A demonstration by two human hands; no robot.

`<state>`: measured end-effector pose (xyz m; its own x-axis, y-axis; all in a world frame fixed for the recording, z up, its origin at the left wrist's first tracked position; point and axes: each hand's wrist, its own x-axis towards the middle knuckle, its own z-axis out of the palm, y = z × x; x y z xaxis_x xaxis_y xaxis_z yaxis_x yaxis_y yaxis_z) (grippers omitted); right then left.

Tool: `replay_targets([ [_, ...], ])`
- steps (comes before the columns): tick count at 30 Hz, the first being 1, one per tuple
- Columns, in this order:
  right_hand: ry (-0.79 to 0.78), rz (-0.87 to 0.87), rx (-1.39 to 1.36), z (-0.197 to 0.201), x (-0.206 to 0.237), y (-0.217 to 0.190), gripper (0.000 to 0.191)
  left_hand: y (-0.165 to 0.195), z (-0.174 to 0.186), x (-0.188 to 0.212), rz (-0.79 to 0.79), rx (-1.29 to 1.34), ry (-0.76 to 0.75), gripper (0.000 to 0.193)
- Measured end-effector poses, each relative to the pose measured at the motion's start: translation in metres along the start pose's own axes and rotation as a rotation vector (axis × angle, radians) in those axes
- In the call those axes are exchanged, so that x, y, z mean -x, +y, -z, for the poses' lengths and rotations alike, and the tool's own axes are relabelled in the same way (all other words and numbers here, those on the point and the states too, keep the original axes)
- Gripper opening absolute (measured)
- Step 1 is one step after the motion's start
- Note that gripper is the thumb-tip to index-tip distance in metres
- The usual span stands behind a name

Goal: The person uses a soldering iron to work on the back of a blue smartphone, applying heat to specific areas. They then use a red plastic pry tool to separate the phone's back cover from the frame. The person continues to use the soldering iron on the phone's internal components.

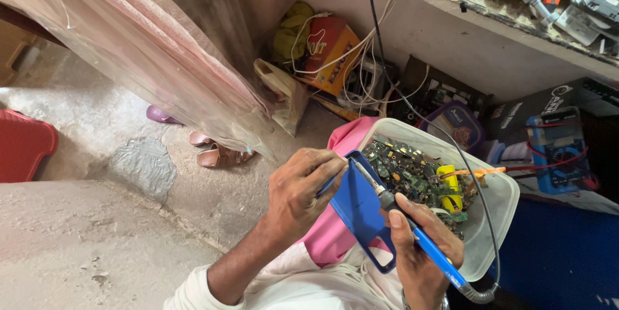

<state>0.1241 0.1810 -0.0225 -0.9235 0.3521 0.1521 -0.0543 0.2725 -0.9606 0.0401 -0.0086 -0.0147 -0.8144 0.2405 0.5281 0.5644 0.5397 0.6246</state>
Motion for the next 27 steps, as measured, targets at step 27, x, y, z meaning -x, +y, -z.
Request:
replay_targets([
  [27, 0.035, -0.043, 0.003, -0.0007, 0.0037, -0.0006, 0.026, 0.0022, 0.0047, -0.0002, 0.019, 0.001, -0.011, 0.026],
])
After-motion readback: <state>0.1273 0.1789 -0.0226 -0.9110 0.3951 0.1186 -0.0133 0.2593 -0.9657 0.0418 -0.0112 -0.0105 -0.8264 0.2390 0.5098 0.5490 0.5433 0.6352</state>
